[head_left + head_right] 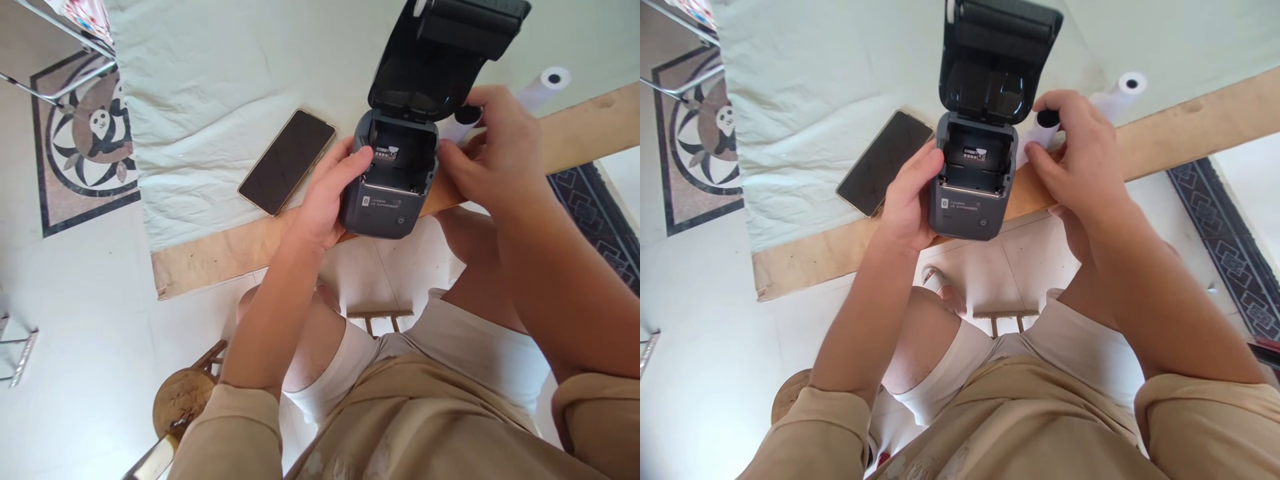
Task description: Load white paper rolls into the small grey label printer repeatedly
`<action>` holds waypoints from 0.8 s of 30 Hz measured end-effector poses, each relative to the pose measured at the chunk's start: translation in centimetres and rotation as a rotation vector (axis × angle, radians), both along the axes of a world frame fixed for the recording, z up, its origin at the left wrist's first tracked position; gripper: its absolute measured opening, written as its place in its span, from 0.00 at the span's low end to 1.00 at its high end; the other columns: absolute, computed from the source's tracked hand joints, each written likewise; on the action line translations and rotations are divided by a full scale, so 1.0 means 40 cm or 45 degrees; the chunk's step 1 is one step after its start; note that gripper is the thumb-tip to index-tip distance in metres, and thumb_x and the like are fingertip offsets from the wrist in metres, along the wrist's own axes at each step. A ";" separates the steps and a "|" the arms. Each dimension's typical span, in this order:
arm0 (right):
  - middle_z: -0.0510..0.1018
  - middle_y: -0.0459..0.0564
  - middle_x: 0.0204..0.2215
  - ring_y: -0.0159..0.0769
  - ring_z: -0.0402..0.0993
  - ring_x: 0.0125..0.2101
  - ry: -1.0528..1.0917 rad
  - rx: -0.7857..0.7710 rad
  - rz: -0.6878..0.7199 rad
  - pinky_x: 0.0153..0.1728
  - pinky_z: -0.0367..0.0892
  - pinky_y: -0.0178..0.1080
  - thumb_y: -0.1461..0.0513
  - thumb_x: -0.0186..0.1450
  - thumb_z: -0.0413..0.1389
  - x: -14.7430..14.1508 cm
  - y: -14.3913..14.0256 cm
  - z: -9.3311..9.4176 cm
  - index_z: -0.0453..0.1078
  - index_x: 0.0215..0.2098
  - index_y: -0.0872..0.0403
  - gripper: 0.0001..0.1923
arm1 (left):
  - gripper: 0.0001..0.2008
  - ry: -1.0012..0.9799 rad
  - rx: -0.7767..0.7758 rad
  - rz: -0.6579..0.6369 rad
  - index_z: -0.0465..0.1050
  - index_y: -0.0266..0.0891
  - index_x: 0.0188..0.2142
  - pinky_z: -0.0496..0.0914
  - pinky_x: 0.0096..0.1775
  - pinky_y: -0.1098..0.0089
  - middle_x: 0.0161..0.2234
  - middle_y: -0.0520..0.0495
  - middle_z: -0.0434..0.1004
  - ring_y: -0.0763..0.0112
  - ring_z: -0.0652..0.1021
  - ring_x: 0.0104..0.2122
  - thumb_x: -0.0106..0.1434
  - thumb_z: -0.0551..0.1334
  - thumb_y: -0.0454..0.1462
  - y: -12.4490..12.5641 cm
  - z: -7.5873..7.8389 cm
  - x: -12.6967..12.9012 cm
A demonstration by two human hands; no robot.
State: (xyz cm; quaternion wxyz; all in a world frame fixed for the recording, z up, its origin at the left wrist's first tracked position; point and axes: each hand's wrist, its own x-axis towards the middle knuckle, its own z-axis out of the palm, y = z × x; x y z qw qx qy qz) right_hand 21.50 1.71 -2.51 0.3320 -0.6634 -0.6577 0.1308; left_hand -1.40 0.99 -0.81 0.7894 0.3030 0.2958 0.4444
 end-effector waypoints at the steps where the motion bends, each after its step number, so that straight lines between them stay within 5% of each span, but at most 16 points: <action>1: 0.76 0.51 0.49 0.37 0.74 0.45 0.019 0.003 -0.024 0.56 0.70 0.49 0.65 0.60 0.63 -0.003 0.000 -0.004 0.73 0.53 0.47 0.23 | 0.05 0.001 0.003 -0.005 0.76 0.39 0.39 0.74 0.33 0.72 0.34 0.50 0.79 0.73 0.78 0.32 0.69 0.63 0.38 0.002 -0.001 -0.001; 5: 0.74 0.48 0.47 0.29 0.70 0.37 0.260 0.081 -0.051 0.44 0.71 0.41 0.66 0.61 0.61 -0.016 -0.026 -0.001 0.68 0.57 0.42 0.27 | 0.04 0.014 -0.020 -0.015 0.75 0.37 0.39 0.75 0.33 0.71 0.32 0.49 0.79 0.73 0.79 0.30 0.69 0.62 0.36 0.015 -0.002 -0.003; 8: 0.73 0.45 0.44 0.28 0.70 0.33 0.870 0.113 -0.129 0.30 0.66 0.35 0.65 0.60 0.60 -0.012 -0.068 0.012 0.65 0.57 0.38 0.29 | 0.04 0.020 -0.036 -0.036 0.76 0.38 0.39 0.74 0.32 0.69 0.32 0.49 0.79 0.71 0.79 0.30 0.67 0.64 0.37 0.018 -0.002 -0.003; 12: 0.74 0.48 0.37 0.37 0.76 0.36 1.495 -0.329 -0.101 0.26 0.69 0.38 0.58 0.53 0.66 0.011 -0.127 0.013 0.71 0.42 0.45 0.19 | 0.05 0.048 0.015 -0.002 0.76 0.40 0.39 0.73 0.33 0.71 0.33 0.50 0.77 0.72 0.77 0.31 0.69 0.63 0.39 0.004 0.000 -0.001; 18: 0.74 0.40 0.31 0.34 0.79 0.37 1.618 -0.295 -0.097 0.31 0.75 0.38 0.59 0.49 0.72 -0.003 -0.180 -0.016 0.68 0.50 0.36 0.32 | 0.05 0.080 0.003 0.036 0.75 0.40 0.38 0.73 0.33 0.73 0.33 0.50 0.76 0.73 0.77 0.31 0.70 0.62 0.38 -0.013 0.017 0.012; 24: 0.78 0.49 0.44 0.41 0.80 0.46 1.632 -0.375 -0.131 0.34 0.79 0.44 0.54 0.55 0.66 0.019 -0.193 -0.012 0.74 0.45 0.45 0.19 | 0.04 0.129 -0.044 0.114 0.73 0.39 0.36 0.71 0.31 0.74 0.31 0.50 0.74 0.74 0.75 0.29 0.68 0.61 0.37 -0.016 0.034 0.027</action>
